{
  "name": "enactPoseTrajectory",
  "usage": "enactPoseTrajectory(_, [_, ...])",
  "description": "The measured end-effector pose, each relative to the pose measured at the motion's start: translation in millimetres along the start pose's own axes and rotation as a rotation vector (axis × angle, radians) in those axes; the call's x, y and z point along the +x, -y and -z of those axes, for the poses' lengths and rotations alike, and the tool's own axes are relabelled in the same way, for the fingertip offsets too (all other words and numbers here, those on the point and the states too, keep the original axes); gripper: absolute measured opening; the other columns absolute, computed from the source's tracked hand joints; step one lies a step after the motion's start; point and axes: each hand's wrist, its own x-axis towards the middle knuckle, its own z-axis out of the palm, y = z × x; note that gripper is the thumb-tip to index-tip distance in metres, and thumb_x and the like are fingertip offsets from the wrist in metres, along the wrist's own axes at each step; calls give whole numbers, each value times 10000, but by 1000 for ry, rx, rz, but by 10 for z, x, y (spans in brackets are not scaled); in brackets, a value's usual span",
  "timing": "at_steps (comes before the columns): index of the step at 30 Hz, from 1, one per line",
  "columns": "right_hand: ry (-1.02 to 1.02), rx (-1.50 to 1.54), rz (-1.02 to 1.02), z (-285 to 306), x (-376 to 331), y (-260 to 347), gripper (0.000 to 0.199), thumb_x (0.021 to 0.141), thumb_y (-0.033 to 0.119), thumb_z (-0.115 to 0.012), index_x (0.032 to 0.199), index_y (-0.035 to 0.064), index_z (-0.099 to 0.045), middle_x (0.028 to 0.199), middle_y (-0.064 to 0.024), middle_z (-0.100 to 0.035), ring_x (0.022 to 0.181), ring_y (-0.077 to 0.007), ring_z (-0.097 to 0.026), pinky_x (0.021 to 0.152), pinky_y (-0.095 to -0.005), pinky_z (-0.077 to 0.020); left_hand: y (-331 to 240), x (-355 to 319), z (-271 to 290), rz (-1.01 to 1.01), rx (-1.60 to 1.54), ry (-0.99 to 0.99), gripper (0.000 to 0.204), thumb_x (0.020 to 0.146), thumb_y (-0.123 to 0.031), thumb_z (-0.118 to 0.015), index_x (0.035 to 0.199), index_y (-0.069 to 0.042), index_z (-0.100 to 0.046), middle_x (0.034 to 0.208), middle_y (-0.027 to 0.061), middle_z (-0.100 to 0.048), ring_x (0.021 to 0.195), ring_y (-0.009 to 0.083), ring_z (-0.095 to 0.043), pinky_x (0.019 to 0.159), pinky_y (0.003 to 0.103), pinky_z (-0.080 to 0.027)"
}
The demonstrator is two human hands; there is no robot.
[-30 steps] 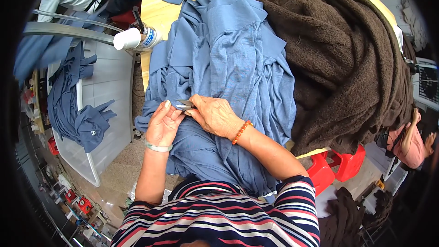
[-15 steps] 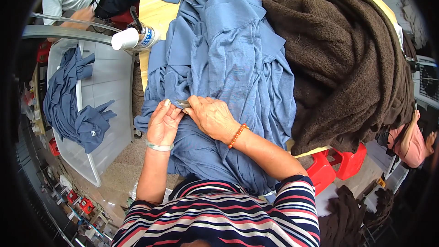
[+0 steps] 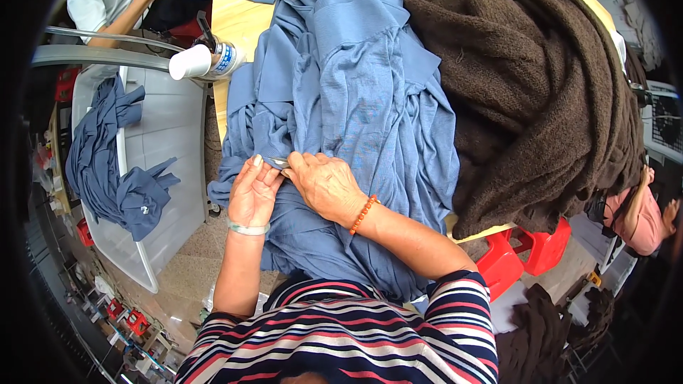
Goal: Trimming loose threads from blue garments using thread clippers in a factory setting.
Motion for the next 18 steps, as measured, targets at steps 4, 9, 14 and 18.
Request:
enactPoseTrajectory(4, [-2, 30, 14, 0, -9, -28, 199, 917, 232, -559, 882, 50, -488, 715, -125, -588, 648, -308, -619, 555, -424, -489, -1, -4, -49, 3, 6, -17, 91, 934, -113, -586, 1002, -74, -540, 895, 45, -622, 859, 170, -622, 887, 345, -483])
enactPoseTrajectory(9, [-1, 162, -191, 114, 34, 0, 211, 910, 218, -589, 958, 33, -500, 718, -162, -604, 670, -349, -618, 576, -437, -479, -7, 25, 77, 9, -36, 28, 85, 938, -114, -579, 1004, -73, -545, 916, 61, -641, 897, 192, -644, 892, 351, -491])
enactPoseTrajectory(14, [80, 191, -103, 51, -1, -72, 230, 915, 217, -584, 976, 28, -468, 732, -173, -614, 664, -375, -614, 553, -449, -468, 9, 35, 55, 14, -42, 24, 73, 939, -106, -572, 1004, -80, -550, 950, 81, -655, 903, 201, -647, 889, 361, -493])
enactPoseTrajectory(18, [137, 214, -99, 57, 6, -73, 239, 910, 214, -590, 968, 24, -457, 744, -178, -614, 671, -377, -613, 557, -449, -468, -2, 103, 69, 38, -66, 58, 89, 936, -94, -567, 1023, -73, -570, 965, 72, -655, 937, 201, -639, 898, 368, -486])
